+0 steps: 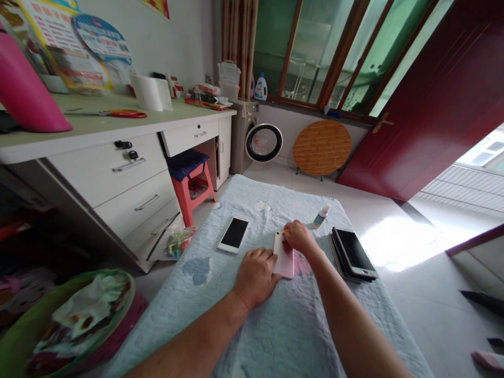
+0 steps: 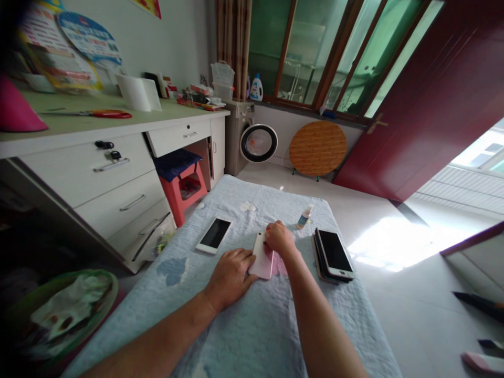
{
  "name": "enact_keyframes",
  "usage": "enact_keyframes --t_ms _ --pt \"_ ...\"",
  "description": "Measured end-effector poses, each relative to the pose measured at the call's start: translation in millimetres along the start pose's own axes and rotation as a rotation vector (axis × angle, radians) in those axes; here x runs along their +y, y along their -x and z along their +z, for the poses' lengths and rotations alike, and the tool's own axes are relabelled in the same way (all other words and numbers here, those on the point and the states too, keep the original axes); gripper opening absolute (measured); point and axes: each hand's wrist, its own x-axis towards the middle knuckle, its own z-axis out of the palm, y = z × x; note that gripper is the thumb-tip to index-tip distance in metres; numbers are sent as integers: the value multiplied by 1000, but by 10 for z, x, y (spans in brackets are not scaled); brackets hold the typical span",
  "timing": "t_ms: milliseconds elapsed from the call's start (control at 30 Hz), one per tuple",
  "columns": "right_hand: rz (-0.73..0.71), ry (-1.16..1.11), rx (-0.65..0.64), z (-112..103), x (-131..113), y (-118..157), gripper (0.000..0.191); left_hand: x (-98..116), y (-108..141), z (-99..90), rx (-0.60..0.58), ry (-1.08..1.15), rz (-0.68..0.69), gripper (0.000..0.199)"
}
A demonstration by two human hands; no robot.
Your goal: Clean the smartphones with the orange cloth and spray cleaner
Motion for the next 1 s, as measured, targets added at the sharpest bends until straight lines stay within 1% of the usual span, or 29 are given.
enact_keyframes --t_ms 100,200,367,433,500,567,733,800,900,1000 --pt "4 -17 31 8 109 80 26 4 1 -17 -5 4 0 28" --pt "5 -30 66 42 166 155 26 -3 3 -17 -2 8 4 28" --pt "26 -73 168 104 137 270 24 -7 1 -24 9 14 10 29" --pt "15 -97 187 110 108 312 21 -5 -2 -29 4 16 11 29" --pt "-21 -123 181 98 85 346 19 -5 -4 -29 1 16 10 30" --pt "-67 -147 150 70 73 374 18 -9 -5 -26 8 16 16 31" --pt "-184 -206 -12 -11 60 430 22 -12 -7 -23 12 13 28 29" --pt "-199 -210 -35 -11 39 445 21 -11 -8 -22 13 8 23 28" --pt "-186 -197 28 38 -15 441 20 -14 -8 -13 12 6 29 30" --pt "-122 -196 122 102 -79 403 22 -25 -6 4 17 12 35 33"
